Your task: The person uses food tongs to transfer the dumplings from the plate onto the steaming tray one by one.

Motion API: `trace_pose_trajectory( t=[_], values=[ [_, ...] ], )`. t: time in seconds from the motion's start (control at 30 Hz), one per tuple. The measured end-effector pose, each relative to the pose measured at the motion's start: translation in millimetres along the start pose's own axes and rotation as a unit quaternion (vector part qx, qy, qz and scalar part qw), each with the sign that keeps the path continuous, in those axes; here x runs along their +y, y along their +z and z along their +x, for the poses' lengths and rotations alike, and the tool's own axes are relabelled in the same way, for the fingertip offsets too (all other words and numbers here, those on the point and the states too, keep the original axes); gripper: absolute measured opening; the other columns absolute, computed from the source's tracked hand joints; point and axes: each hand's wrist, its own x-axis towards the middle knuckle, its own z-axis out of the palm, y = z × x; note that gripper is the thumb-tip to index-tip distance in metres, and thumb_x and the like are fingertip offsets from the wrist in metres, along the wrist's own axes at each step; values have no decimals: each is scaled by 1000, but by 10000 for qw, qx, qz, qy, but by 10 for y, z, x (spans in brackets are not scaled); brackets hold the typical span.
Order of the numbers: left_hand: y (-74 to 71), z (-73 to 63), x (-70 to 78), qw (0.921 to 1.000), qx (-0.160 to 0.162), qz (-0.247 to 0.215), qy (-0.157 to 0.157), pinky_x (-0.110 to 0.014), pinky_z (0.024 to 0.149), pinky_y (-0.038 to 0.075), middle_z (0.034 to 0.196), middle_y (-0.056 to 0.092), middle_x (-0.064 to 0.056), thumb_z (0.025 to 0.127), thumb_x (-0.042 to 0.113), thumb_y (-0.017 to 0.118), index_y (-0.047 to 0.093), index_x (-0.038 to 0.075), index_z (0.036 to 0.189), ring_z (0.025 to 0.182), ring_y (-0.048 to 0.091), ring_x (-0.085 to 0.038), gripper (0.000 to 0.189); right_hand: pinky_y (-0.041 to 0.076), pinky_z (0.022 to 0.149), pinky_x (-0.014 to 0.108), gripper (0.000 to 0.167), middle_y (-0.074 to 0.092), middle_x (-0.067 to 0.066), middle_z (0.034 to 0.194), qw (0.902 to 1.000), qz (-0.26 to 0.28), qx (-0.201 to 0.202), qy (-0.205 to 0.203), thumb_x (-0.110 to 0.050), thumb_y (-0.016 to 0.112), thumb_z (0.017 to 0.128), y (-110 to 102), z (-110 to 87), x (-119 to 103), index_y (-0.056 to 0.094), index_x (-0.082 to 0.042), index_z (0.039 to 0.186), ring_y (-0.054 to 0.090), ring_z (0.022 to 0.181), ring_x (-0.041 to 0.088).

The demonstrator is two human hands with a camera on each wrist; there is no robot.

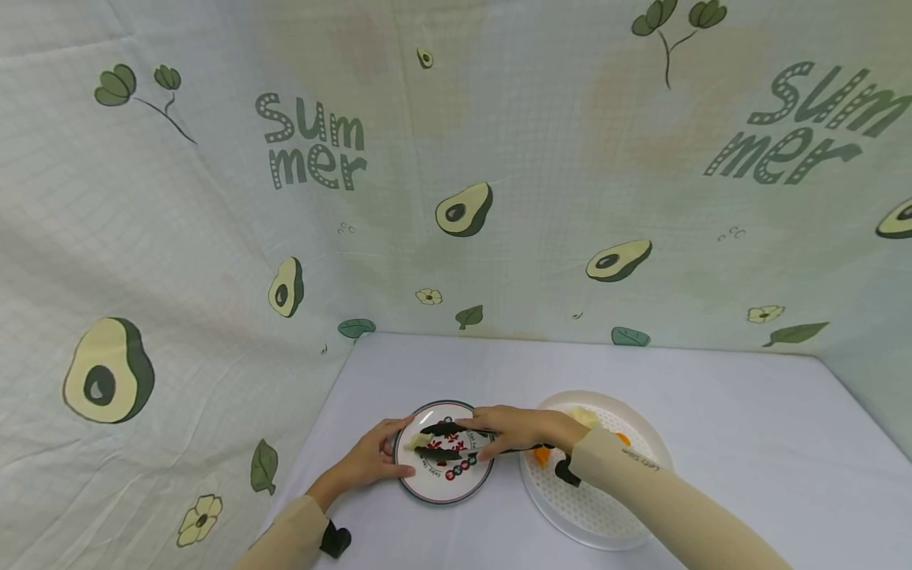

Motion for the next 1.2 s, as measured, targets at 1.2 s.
trace_pose_trajectory(
  t=[1.2],
  values=[
    [-5, -4, 35, 9999, 52, 115, -109, -23, 69, 44, 129, 50, -8, 75, 27, 89, 42, 12, 153, 82, 43, -14, 92, 43, 99, 36, 70, 55, -1, 125, 9990, -177, 400, -119, -39, 65, 97, -215, -587, -93, 39, -8, 153, 54, 114, 16]
  ],
)
